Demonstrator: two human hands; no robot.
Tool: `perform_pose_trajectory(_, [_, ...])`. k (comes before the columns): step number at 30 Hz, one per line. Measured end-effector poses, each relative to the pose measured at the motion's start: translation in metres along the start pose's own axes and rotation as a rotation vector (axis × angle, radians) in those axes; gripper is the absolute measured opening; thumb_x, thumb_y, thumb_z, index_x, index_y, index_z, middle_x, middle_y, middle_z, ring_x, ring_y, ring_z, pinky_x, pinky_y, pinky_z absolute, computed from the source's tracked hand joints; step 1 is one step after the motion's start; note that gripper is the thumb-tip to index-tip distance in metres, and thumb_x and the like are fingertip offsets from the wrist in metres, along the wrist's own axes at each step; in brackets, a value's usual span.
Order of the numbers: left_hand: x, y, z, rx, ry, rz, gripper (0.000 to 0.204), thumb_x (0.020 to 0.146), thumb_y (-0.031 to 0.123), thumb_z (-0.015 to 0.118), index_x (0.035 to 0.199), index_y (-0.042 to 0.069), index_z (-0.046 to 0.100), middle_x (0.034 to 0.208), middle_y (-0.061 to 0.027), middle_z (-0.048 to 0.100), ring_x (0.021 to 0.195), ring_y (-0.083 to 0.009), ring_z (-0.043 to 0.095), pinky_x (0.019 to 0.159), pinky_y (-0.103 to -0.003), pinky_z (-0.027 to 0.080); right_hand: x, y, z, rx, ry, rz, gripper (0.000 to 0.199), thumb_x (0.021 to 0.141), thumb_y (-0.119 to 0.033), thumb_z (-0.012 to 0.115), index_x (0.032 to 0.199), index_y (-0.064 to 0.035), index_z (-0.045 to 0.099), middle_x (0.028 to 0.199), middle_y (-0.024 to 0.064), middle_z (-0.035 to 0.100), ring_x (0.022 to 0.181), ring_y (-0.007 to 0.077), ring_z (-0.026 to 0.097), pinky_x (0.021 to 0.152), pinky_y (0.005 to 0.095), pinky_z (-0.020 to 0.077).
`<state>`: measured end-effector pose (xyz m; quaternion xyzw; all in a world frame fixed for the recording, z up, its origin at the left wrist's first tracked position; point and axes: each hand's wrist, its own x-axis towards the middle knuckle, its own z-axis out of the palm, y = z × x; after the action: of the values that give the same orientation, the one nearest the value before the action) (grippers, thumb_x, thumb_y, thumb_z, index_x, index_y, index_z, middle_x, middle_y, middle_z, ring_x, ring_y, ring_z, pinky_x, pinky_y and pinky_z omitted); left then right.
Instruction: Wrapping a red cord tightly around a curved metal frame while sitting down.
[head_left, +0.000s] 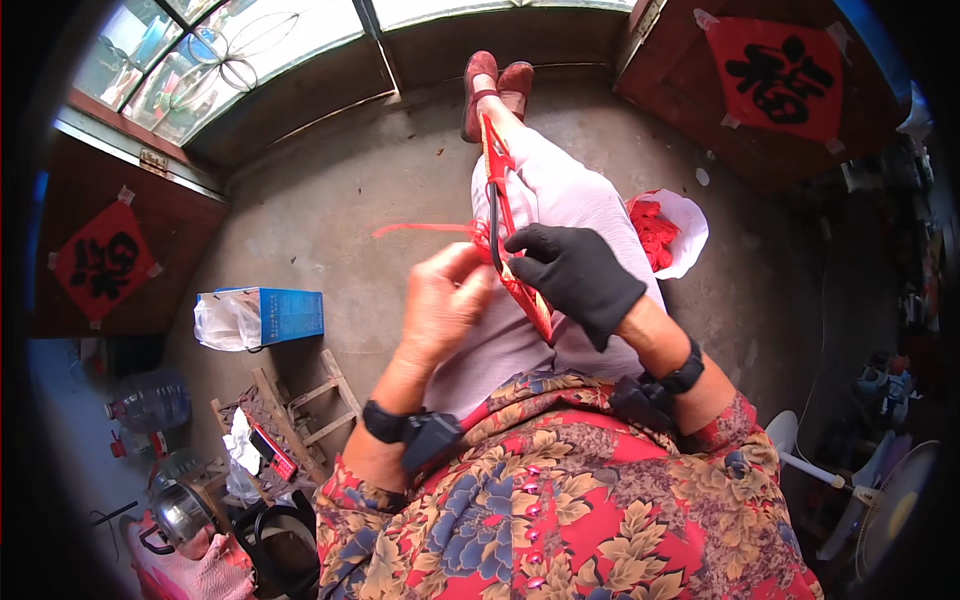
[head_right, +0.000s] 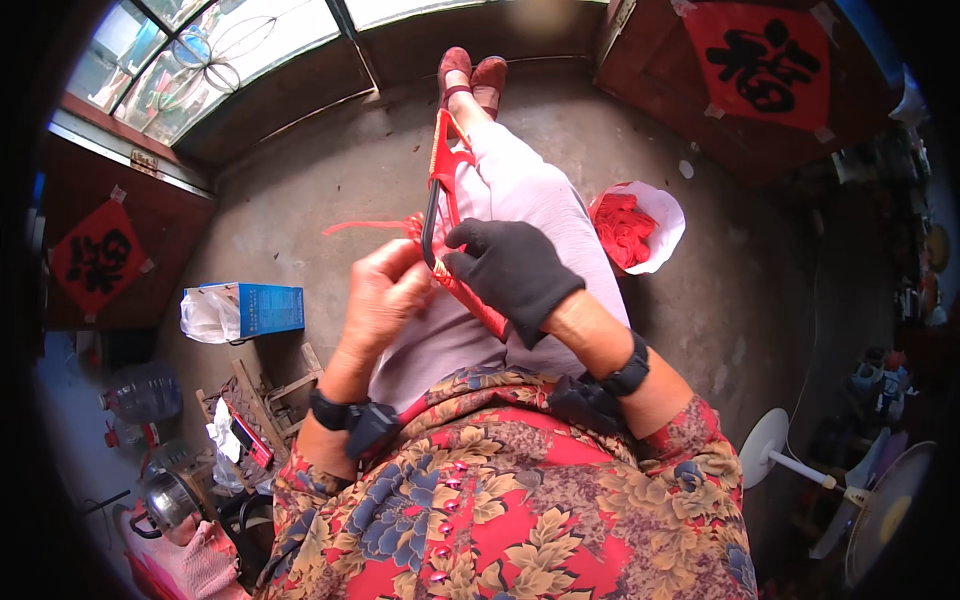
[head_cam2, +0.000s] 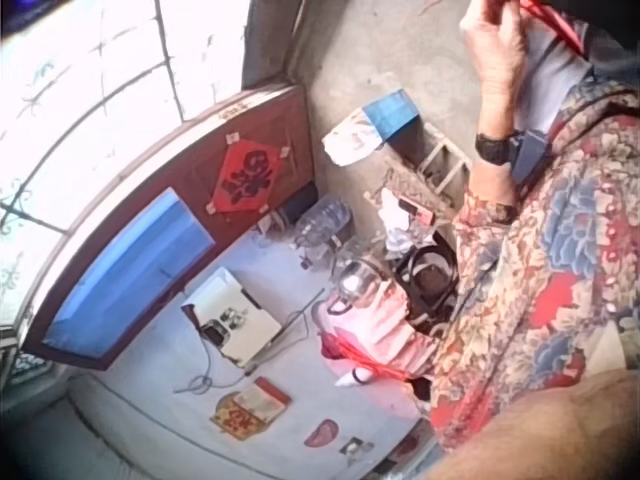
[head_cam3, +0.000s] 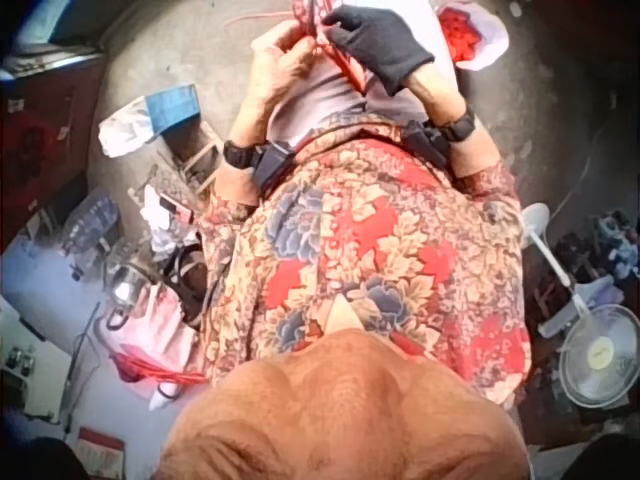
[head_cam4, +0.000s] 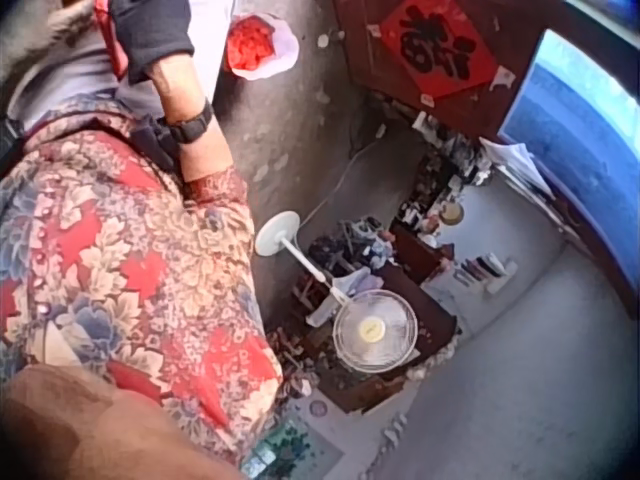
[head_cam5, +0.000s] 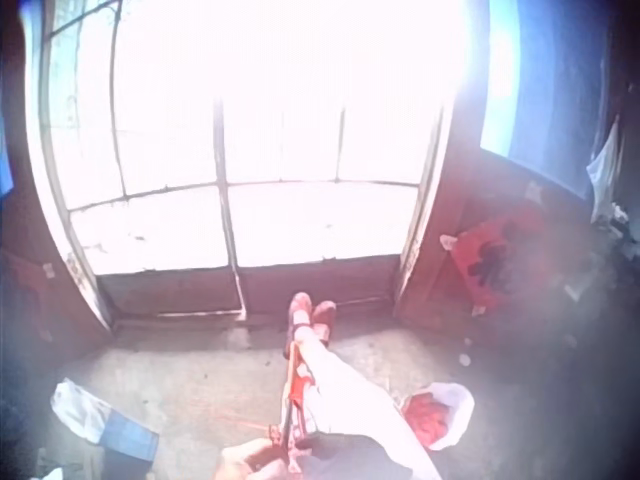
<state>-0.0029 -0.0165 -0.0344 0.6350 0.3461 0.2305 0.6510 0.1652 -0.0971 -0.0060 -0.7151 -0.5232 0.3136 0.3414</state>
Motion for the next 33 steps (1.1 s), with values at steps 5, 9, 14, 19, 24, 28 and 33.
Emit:
perform_pose_trajectory(5, [-0.003,0.006,0.02,0.056,0.08,-0.057,0.027,0.083,0.003,0.063,0.107,-0.002,0.053,0.088,-0.0117,0.07,0.079,-0.0121,0.066,0.069,-0.027,0.053,0.005,0.013,0.01,0.051,0.094,-0.115,0.022,0.08,-0.021,0.066,0.097,-0.0074,0.069,0.081,0.0143,0.068,0.072,0.0254,0.067,0.068,0.0333,0.0519])
perform_pose_trajectory(9, [-0.008,0.008,0.018,0.113,0.132,0.136,0.037,0.082,-0.001,0.064,0.115,0.001,0.047,0.091,-0.004,0.063,0.076,-0.0063,0.058,0.061,-0.019,0.049,0.004,0.011,0.003,0.207,-0.005,-0.028,0.022,0.081,-0.019,0.066,0.097,-0.0045,0.068,0.082,0.0106,0.069,0.072,0.0181,0.066,0.069,0.0309,0.0519])
perform_pose_trajectory(14, [-0.026,0.023,-0.005,-0.14,0.252,0.195,0.034,0.088,0.008,0.062,0.117,-0.001,0.047,0.107,-0.0127,0.061,0.094,-0.0156,0.061,0.079,-0.028,0.053,-0.006,-0.012,-0.053,0.97,0.096,0.121,0.019,0.086,-0.013,0.063,0.102,-0.0026,0.064,0.097,0.0065,0.067,0.089,0.0128,0.062,0.078,0.0267,0.0484])
perform_pose_trajectory(19, [-0.04,0.045,0.009,-1.146,-0.437,-0.176,0.053,0.093,0.036,0.054,0.129,0.0,0.043,0.13,-0.0268,0.046,0.117,-0.0325,0.052,0.083,-0.041,0.055,-0.055,-0.062,-0.081,1.442,-0.16,-0.026,0.026,0.092,-0.02,0.052,0.106,0.0009,0.059,0.099,0.0125,0.066,0.094,0.0187,0.063,0.079,0.0294,0.0489])
perform_pose_trajectory(24, [-0.043,0.042,-0.008,-1.609,-0.308,-0.288,0.042,0.094,0.034,0.052,0.122,0.002,0.051,0.122,-0.0149,0.05,0.107,-0.0241,0.05,0.071,-0.031,0.051,-0.092,-0.049,-0.105,1.357,-0.678,-0.014,0.027,0.092,-0.022,0.052,0.106,0.0012,0.058,0.096,0.0126,0.065,0.09,0.0189,0.063,0.077,0.0297,0.0491])
perform_pose_trajectory(28, [-0.064,0.01,-0.034,-1.428,-0.248,-0.356,0.039,0.096,0.032,0.049,0.121,0.001,0.051,0.089,-0.0067,0.053,0.074,-0.0133,0.048,0.052,-0.023,0.043,-0.057,-0.018,-0.062,0.829,-0.213,0.285,0.031,0.084,-0.022,0.063,0.106,-0.0002,0.059,0.085,0.0083,0.063,0.08,0.0132,0.061,0.069,0.0303,0.0493])
perform_pose_trajectory(33, [-0.087,-0.002,-0.035,-0.759,0.021,-0.404,0.03,0.096,0.025,0.051,0.111,0.0,0.055,0.067,-0.0018,0.052,0.051,-0.008,0.043,0.041,-0.019,0.035,-0.031,0.013,0.01,0.059,-0.111,0.029,0.042,0.076,-0.035,0.071,0.103,-0.0047,0.062,0.084,0.0194,0.065,0.08,0.0331,0.065,0.073,0.0392,0.0498])
